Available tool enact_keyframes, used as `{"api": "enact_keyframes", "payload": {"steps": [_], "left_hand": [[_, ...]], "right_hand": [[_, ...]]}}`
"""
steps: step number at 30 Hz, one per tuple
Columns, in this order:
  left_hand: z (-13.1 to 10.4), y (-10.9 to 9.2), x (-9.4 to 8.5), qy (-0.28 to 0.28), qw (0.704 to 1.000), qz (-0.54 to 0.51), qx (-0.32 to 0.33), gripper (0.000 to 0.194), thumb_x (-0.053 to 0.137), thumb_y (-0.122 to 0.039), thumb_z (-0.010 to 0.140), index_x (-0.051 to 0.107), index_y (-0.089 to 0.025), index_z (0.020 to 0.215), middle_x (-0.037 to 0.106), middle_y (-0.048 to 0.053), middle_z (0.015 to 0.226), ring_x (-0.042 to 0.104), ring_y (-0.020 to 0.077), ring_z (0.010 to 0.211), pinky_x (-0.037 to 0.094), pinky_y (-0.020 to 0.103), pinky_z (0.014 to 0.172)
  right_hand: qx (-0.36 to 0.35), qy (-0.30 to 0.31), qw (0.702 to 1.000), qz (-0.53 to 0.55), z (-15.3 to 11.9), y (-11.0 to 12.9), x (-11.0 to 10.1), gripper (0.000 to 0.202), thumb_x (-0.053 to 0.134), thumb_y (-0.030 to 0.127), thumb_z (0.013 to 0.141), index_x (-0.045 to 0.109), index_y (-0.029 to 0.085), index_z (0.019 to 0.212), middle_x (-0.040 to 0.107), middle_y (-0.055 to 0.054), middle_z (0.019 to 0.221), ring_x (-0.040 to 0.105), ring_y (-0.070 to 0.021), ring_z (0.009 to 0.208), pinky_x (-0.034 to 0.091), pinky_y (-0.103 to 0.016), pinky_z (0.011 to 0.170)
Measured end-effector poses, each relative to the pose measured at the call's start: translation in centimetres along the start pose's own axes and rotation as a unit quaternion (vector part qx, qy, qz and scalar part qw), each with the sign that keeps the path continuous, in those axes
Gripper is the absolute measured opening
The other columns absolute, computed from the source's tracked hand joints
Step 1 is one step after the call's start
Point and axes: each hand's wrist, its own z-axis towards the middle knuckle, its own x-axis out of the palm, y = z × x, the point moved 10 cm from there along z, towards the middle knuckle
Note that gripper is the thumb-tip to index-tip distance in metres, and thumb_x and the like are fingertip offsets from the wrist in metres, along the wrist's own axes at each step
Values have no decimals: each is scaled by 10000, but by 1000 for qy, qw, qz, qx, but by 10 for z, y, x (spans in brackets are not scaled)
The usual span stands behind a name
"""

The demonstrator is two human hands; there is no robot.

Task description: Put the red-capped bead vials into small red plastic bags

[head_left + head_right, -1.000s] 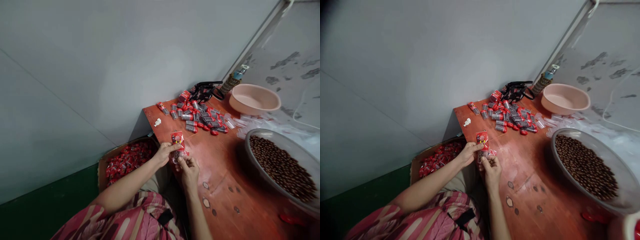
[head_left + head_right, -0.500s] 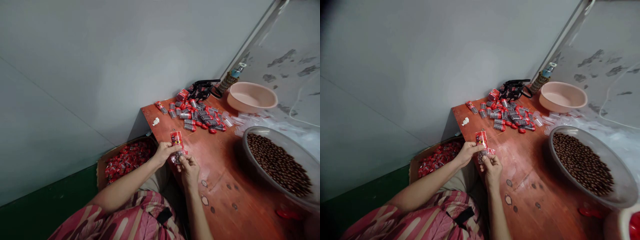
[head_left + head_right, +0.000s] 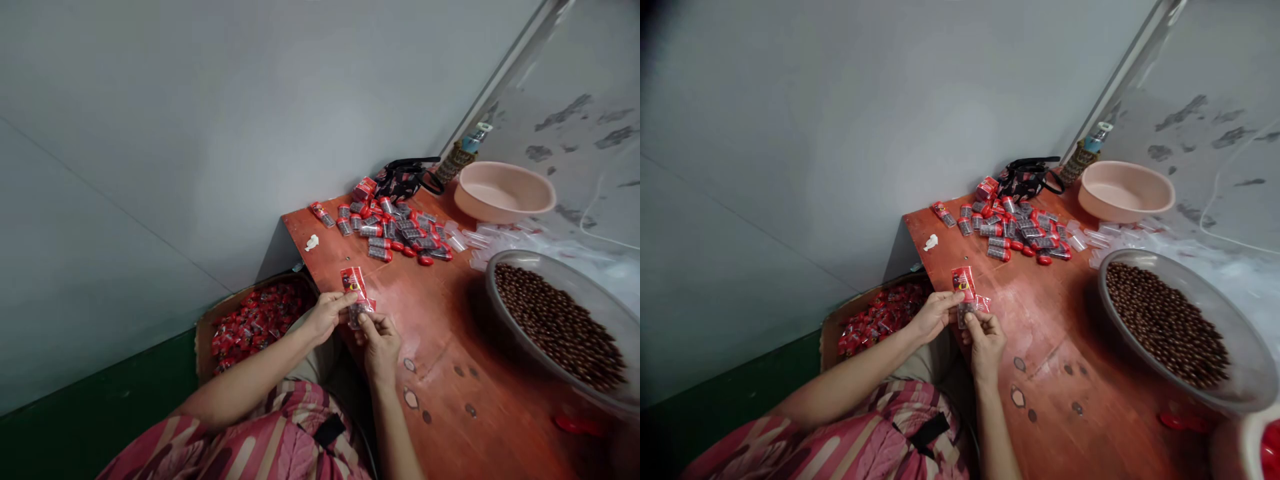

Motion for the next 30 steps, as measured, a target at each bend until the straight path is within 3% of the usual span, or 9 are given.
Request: {"api": "enact_keyframes", "payload": {"steps": [6, 11, 13, 19, 23, 26, 30], "left_hand": [[4, 9, 0, -8, 1000, 6, -29, 354, 763, -353, 564, 664, -67, 748, 646, 80, 690, 579, 131, 580, 442, 258, 600], [-1, 3, -6, -49, 998, 36, 1, 311, 762, -343, 562, 653, -76, 678, 622, 49, 625, 544, 111, 520, 420, 243, 541], [-3, 5, -8, -53, 998, 29, -8, 322, 757, -363, 564, 653, -76, 668, 622, 51, 624, 542, 111, 520, 417, 241, 537], [-2, 10, -6, -53, 999, -3, -6, 303, 755, -351, 573, 656, -84, 678, 631, 56, 639, 555, 113, 549, 425, 232, 557], [-5, 15, 7, 12, 1000, 0, -25, 316, 714, -369, 626, 655, -63, 678, 611, 63, 584, 535, 116, 480, 430, 253, 517], [-9, 21, 13, 61, 996, 13, -62, 352, 698, -402, 634, 648, -56, 671, 610, 78, 582, 540, 132, 461, 447, 279, 508], [-9, 21, 4, 39, 996, 49, -60, 347, 736, -385, 590, 645, -63, 681, 598, 57, 573, 537, 125, 460, 458, 269, 489]], "right_hand": [[-91, -25, 991, -97, -5, 16, -9, 236, 704, 328, 657, 600, 156, 780, 605, 12, 653, 522, -109, 534, 419, -222, 489], [6, -9, 1000, 11, -4, -7, -3, 244, 675, 360, 686, 557, 159, 756, 536, 49, 520, 440, -74, 387, 357, -193, 373], [8, -11, 1000, 2, -6, -8, -3, 249, 672, 366, 687, 558, 158, 760, 530, 49, 514, 437, -74, 380, 350, -190, 361], [-137, -31, 975, -172, -13, 22, -8, 230, 676, 349, 679, 614, 165, 802, 629, -22, 718, 565, -141, 627, 463, -257, 580], [-35, -21, 999, -35, -8, 3, -8, 219, 666, 355, 697, 577, 164, 757, 547, 40, 548, 466, -80, 419, 380, -196, 396], [18, -8, 999, 51, -7, -9, -3, 239, 686, 349, 680, 559, 153, 733, 511, 59, 502, 418, -56, 363, 337, -173, 351], [17, -21, 998, 59, -8, -11, -4, 248, 706, 331, 661, 576, 159, 783, 548, 51, 545, 478, -72, 412, 410, -195, 409]]}}
